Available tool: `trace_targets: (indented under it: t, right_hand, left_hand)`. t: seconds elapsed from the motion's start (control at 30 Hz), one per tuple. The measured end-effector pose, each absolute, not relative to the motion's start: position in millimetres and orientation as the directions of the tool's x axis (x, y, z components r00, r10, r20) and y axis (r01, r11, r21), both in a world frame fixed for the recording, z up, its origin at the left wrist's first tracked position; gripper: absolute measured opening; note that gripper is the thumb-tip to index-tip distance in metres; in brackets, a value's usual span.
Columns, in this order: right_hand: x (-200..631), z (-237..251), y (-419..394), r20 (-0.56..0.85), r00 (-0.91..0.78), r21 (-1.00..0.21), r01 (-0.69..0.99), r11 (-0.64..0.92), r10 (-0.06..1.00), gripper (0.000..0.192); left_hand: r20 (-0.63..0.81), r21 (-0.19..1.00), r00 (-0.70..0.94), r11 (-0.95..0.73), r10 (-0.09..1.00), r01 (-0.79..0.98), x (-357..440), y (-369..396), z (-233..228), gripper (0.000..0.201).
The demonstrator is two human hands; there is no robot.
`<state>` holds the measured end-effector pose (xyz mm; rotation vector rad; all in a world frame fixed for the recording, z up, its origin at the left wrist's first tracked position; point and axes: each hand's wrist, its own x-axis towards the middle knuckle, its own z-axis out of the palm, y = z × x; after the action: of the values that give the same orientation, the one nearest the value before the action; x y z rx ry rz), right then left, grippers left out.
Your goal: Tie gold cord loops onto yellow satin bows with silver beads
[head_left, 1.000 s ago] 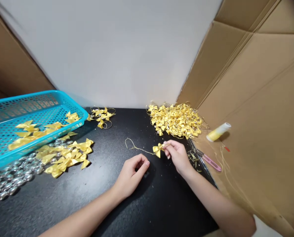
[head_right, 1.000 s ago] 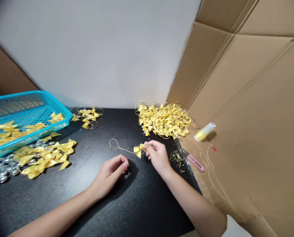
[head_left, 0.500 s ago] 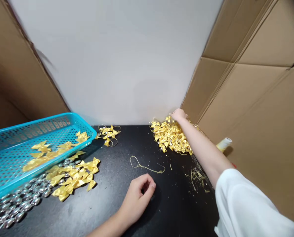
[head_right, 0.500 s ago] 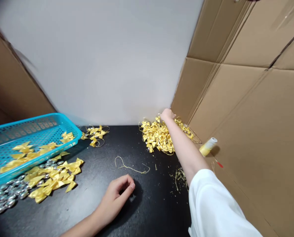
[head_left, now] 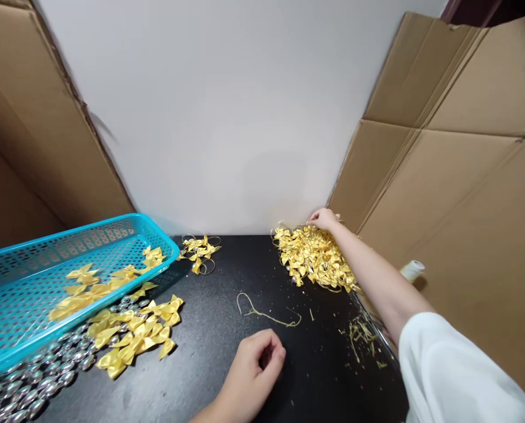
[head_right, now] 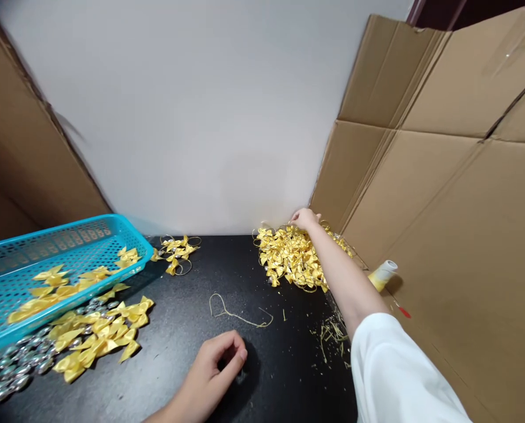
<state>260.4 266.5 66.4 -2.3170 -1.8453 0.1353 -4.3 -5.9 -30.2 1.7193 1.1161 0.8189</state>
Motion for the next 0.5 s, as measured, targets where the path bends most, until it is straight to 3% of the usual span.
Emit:
trace_targets:
  t: [0.27,0.5]
  right_hand:
    - [227.8,94.8,260.7,0.158,0.09,-0.193,0.979,-0.059,0.983,0.032]
    - [184.6,82.0,257.0,-0.014,-0.028,-0.19,0.981,0.025,1.0,0.031]
  left_hand:
    - [0.052,0.925,0.363,-0.182,0.93,0.334,-3.0,-7.0,-31.6,0.027]
    - [0.062,0.929,0.351,-0.183,0.934,0.322,-2.0,-5.3,-29.7,0.025]
